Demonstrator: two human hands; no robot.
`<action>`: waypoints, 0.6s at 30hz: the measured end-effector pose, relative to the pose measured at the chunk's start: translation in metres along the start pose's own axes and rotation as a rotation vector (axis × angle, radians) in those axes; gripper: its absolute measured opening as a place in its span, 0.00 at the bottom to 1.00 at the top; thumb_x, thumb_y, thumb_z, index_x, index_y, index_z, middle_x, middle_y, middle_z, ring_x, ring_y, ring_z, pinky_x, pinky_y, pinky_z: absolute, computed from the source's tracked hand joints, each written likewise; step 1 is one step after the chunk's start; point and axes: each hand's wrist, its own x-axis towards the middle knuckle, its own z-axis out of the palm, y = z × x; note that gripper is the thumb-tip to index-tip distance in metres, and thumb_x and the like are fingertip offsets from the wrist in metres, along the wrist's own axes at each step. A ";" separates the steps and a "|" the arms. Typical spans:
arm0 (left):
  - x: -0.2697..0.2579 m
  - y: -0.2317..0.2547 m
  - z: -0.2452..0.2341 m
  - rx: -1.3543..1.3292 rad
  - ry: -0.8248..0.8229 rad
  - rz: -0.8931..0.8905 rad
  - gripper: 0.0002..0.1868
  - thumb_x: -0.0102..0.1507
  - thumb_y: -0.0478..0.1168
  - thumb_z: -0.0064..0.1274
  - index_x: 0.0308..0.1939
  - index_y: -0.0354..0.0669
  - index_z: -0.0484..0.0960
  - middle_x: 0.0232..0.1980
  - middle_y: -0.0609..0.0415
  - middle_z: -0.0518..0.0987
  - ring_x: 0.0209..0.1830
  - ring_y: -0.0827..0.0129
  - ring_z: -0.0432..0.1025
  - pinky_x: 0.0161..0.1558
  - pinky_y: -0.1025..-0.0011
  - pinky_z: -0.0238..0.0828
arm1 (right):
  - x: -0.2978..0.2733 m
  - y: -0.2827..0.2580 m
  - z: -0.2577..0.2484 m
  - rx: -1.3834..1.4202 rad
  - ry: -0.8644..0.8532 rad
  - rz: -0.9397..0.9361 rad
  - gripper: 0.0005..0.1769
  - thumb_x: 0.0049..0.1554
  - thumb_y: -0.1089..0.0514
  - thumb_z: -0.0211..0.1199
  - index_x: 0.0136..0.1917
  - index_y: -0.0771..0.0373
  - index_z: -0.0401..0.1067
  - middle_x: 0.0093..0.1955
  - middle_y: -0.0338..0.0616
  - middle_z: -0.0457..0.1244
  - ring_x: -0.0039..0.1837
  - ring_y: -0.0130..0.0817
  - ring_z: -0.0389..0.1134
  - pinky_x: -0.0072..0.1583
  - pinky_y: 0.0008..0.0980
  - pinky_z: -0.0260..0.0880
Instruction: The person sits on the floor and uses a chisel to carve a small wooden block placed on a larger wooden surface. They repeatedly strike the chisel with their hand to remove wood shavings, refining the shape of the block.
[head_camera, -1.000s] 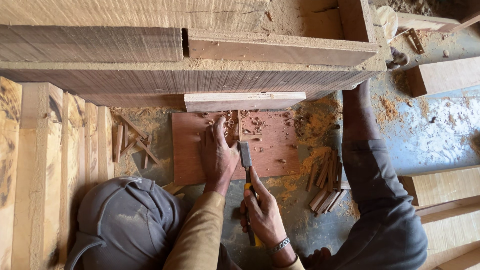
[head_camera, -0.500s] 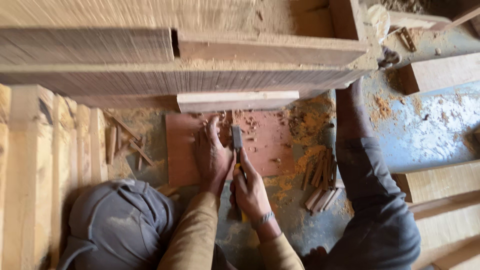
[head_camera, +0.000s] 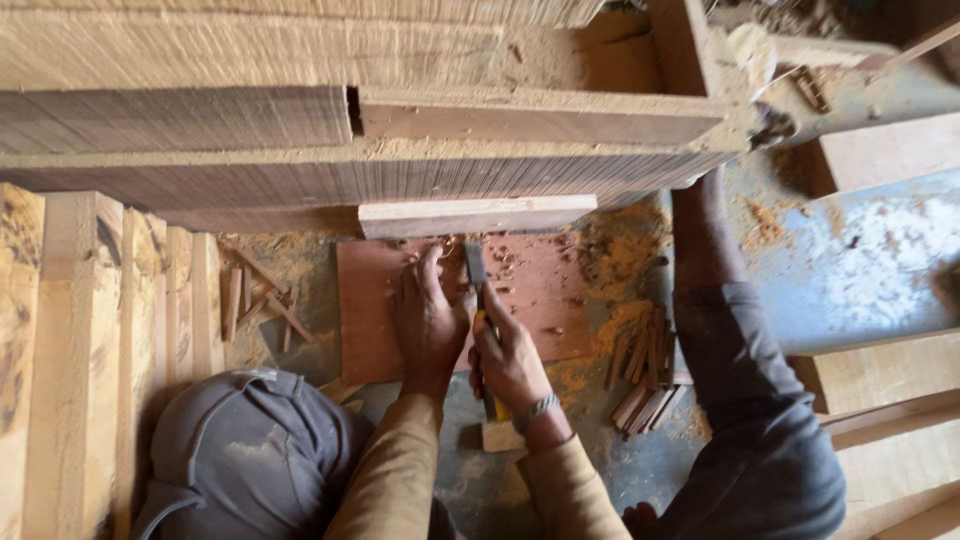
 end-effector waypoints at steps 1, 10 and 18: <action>0.000 0.002 -0.001 -0.013 -0.012 -0.007 0.40 0.50 0.39 0.66 0.67 0.46 0.68 0.55 0.50 0.78 0.56 0.52 0.72 0.54 0.51 0.66 | -0.004 0.000 -0.001 0.014 -0.002 0.023 0.35 0.63 0.57 0.48 0.83 0.48 0.51 0.27 0.39 0.59 0.25 0.27 0.60 0.27 0.31 0.65; -0.001 0.006 -0.001 0.034 0.048 0.031 0.27 0.59 0.41 0.69 0.60 0.50 0.75 0.56 0.48 0.78 0.57 0.49 0.72 0.55 0.51 0.67 | 0.018 0.004 -0.006 0.127 -0.003 0.075 0.33 0.66 0.55 0.50 0.82 0.44 0.53 0.30 0.39 0.61 0.27 0.27 0.62 0.29 0.31 0.67; -0.002 0.001 0.006 -0.079 0.131 0.184 0.27 0.53 0.44 0.72 0.55 0.47 0.82 0.53 0.50 0.77 0.51 0.56 0.73 0.51 0.59 0.72 | -0.027 0.023 -0.027 0.442 0.190 0.051 0.33 0.65 0.54 0.51 0.82 0.46 0.54 0.31 0.37 0.60 0.27 0.25 0.59 0.29 0.28 0.64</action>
